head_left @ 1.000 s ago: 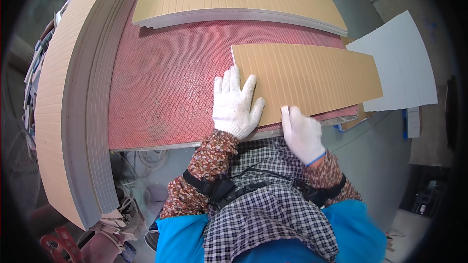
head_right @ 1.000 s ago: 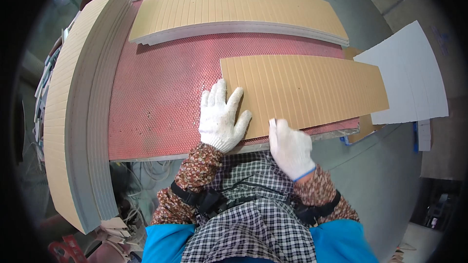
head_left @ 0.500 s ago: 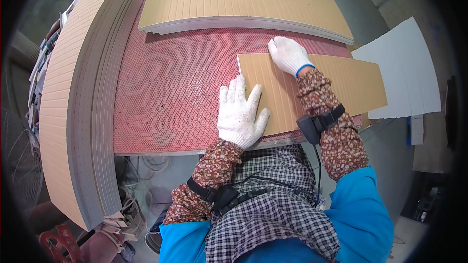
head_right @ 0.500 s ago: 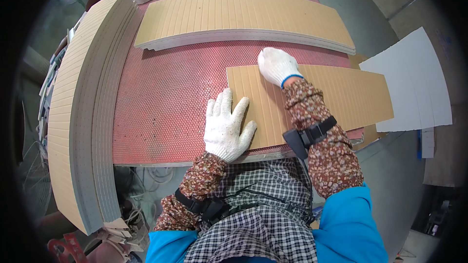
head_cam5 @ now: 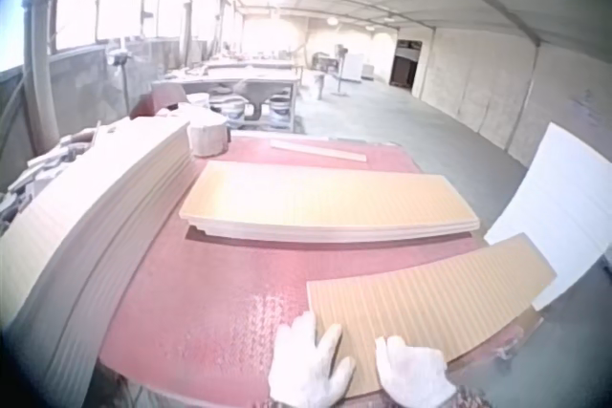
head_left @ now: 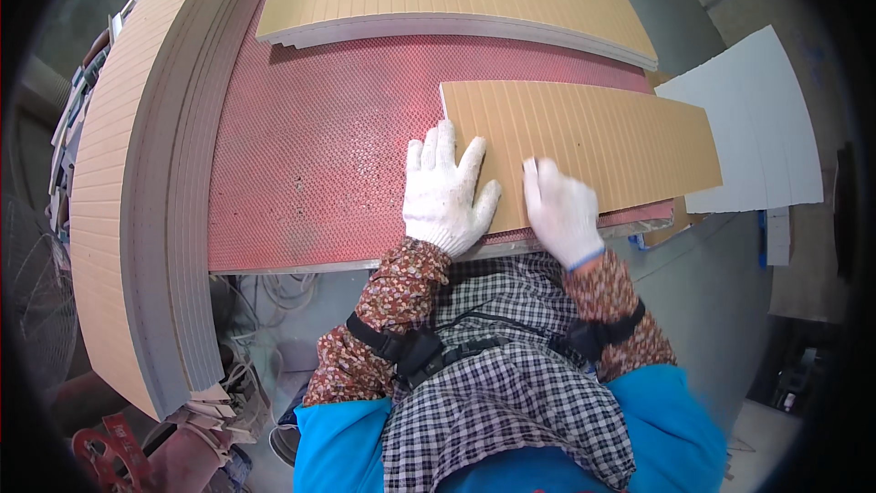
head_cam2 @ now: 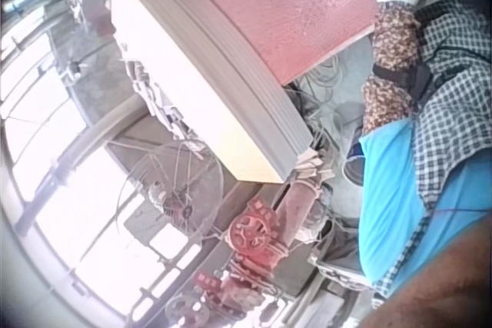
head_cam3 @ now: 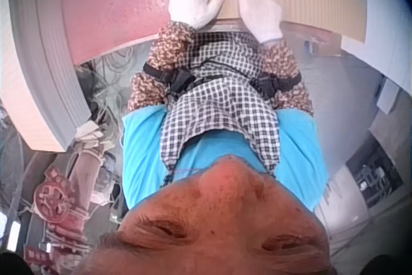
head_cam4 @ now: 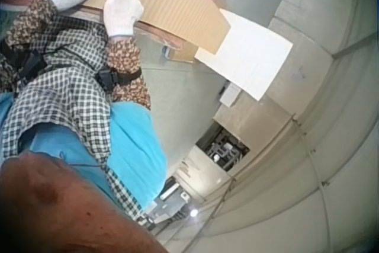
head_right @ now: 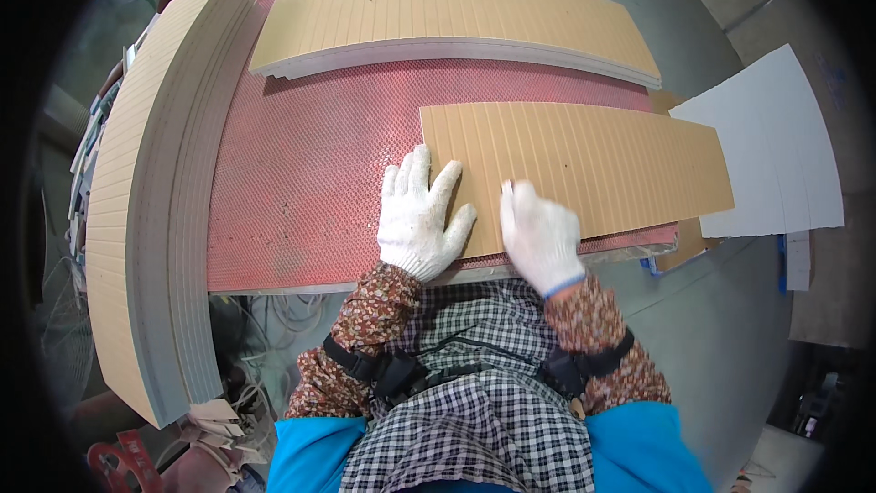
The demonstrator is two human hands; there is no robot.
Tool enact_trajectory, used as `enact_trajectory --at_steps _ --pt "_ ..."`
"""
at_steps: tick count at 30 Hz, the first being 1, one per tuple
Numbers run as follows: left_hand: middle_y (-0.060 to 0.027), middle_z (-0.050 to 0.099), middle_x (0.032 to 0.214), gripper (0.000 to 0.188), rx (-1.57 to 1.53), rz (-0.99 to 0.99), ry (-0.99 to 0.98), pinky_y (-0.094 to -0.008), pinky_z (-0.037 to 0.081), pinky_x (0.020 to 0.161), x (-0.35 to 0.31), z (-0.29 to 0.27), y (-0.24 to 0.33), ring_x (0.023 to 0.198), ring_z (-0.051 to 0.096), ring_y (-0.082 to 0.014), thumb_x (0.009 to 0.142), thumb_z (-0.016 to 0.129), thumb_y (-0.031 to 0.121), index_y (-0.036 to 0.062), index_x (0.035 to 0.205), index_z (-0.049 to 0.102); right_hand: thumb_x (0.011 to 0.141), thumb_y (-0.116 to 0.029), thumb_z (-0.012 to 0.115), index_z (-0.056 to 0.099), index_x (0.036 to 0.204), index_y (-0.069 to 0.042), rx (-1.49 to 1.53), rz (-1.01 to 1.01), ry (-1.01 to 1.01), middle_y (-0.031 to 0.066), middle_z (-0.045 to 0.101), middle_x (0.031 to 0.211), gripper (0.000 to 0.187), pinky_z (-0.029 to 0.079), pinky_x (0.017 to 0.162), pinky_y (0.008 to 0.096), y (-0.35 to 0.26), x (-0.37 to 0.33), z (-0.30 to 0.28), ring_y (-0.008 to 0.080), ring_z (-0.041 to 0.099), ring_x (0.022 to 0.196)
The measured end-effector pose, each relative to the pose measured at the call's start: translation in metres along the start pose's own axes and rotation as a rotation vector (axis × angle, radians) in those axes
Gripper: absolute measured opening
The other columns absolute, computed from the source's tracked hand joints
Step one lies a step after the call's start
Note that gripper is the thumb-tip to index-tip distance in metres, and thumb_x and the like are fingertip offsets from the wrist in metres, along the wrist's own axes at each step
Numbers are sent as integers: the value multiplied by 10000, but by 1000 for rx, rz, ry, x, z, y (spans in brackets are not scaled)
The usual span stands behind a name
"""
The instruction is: The person is using a small sanding block to sand the edges and surface of a wooden board in a factory setting.
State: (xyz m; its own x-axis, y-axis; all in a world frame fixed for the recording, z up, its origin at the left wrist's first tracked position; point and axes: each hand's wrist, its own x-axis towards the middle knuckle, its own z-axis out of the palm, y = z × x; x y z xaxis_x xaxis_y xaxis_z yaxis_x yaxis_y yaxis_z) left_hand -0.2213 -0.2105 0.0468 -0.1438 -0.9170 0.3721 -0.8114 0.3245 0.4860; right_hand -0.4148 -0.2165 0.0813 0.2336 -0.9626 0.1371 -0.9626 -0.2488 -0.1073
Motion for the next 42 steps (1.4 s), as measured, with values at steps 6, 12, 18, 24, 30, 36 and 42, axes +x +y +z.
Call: enact_trajectory --at_steps 6,12,18,24,30,36,42 --pt "-364 450 1505 598 -6 1 13 -584 288 1203 -1 6 -2 1397 450 -488 902 719 322 21 1405 601 1058 -251 620 552 843 -101 -62 4 36 127 598 508 271 481 414 441 -3 -94 5 318 649 457" --pt "-341 464 1509 520 -38 -2 56 -594 302 1204 -2 7 -5 1378 477 -484 927 685 248 39 1397 611 1044 -250 645 550 858 -88 42 14 29 125 601 515 265 490 431 438 -17 -91 -10 308 650 460" --pt "-339 475 1495 504 -51 -5 57 -593 303 1206 -1 7 -3 1377 479 -486 923 676 206 35 1393 613 1042 -246 646 555 872 -89 35 -25 15 129 606 529 249 498 438 438 -20 -82 -8 310 654 468" --pt "-343 477 1497 507 -69 -10 39 -602 292 1211 -3 5 -5 1389 466 -492 914 672 178 31 1395 612 1058 -260 613 578 879 -81 13 -24 6 128 621 539 255 512 447 448 -22 -37 -8 315 665 479" --pt "-339 472 1506 519 -40 -11 47 -615 293 1208 -3 7 -2 1396 463 -493 908 685 183 40 1402 616 1083 -318 493 671 1005 -43 -18 59 -176 216 745 771 337 618 626 497 -13 82 2 396 758 710" --pt "-333 472 1508 511 -55 -18 35 -615 292 1211 -2 0 -1 1401 465 -483 905 688 177 51 1395 623 1027 -285 494 728 1024 -26 -16 -31 -147 257 763 968 349 611 822 557 -4 163 15 434 754 958" --pt "-326 484 1502 505 -82 -18 31 -616 297 1207 -2 3 -2 1398 466 -487 905 687 174 58 1392 624 1025 -315 494 751 1009 -20 20 -47 -113 261 760 1031 392 595 858 576 4 180 29 444 740 1003"
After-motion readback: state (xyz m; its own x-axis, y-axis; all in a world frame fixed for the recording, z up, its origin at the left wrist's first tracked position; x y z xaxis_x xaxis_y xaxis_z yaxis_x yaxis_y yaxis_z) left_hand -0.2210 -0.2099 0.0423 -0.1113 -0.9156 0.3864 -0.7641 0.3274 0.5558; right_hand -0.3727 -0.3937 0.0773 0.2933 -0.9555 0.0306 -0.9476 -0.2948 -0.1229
